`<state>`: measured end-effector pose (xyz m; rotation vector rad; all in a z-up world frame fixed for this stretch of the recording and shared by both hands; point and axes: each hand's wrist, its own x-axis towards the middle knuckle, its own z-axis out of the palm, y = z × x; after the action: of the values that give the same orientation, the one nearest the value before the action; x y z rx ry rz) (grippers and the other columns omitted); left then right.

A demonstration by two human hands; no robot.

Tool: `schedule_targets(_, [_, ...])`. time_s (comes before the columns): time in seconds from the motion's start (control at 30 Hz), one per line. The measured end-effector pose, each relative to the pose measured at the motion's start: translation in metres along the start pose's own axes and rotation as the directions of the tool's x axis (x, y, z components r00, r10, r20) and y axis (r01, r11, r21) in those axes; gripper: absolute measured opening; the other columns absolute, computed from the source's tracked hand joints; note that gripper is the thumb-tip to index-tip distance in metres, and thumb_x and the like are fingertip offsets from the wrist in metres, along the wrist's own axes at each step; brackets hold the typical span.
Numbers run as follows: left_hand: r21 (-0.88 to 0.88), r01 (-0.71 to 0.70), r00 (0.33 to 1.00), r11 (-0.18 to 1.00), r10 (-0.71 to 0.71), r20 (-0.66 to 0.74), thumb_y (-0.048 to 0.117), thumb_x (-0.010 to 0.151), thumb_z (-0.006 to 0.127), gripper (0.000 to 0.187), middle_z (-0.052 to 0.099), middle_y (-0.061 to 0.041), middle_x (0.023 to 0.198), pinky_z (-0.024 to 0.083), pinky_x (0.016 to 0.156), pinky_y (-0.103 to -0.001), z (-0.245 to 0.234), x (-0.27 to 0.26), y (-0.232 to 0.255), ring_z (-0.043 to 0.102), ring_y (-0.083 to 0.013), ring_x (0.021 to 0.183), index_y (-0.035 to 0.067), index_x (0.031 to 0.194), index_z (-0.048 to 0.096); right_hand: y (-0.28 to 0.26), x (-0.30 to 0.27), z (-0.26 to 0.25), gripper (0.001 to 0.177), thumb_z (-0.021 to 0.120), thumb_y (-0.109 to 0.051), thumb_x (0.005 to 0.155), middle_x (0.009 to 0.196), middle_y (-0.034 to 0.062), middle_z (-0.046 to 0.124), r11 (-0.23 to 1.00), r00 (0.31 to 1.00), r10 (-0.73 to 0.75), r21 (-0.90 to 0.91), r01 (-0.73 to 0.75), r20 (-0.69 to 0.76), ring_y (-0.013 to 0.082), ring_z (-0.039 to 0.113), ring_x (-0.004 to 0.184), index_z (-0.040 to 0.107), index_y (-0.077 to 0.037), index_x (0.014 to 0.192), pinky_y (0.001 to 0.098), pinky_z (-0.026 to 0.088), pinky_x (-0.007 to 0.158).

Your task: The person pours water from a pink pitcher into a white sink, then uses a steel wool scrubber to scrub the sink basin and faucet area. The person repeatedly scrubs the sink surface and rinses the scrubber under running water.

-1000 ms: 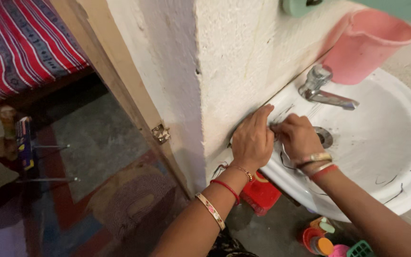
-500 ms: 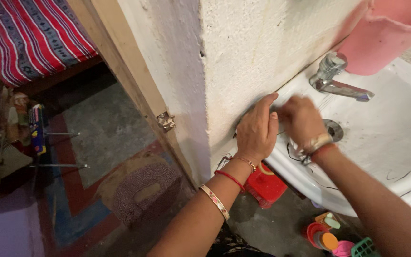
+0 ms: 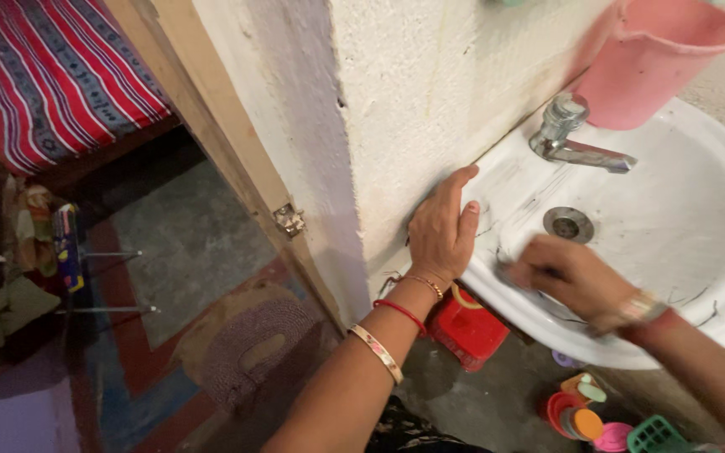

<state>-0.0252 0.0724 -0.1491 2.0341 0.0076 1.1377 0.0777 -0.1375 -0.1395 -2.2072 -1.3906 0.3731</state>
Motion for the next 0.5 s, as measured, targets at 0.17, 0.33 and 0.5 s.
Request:
schedule_targets(0.17, [0.063,-0.004,1.000,0.998,0.003,0.005,0.024,0.102,0.046,0.042,0.067,-0.016,0.133,0.052,0.103,-0.046,0.003,-0.002,0.002,0.067,-0.0365,0.117,0.007,0.139,0.057,-0.011,-0.014,-0.007,0.009,0.076,-0.012,0.081,0.088,0.0044,0.071,0.966,0.976,0.214,0.161,-0.204,-0.043,0.0167,0.069,0.082,0.081,-0.007,0.087,0.0330,0.055,0.078])
schedule_targets(0.33, [0.093,-0.050,0.999,0.994,0.049,0.015,0.020,0.101,0.047,0.040,0.067,-0.017,0.132,0.051,0.103,-0.046,0.003,0.000,-0.002,0.066,-0.0361,0.118,0.005,0.138,0.056,0.000,0.032,0.030,0.013,0.081,-0.014,0.080,0.086,0.0054,0.067,0.990,0.936,0.080,0.139,-0.034,-0.342,0.0171,0.064,0.077,0.077,-0.006,0.090,0.0331,0.052,0.074])
schedule_targets(0.5, [0.128,-0.079,0.997,0.989,0.076,0.027,0.017,0.101,0.048,0.039,0.066,-0.016,0.133,0.049,0.106,-0.045,0.006,-0.004,-0.002,0.065,-0.0343,0.121,0.004,0.137,0.056,0.003,-0.016,-0.003,0.016,0.084,-0.019,0.077,0.077,0.0061,0.074,0.955,0.963,0.270,0.128,-0.268,0.004,0.0177,0.069,0.074,0.075,-0.006,0.080,0.0343,0.055,0.071])
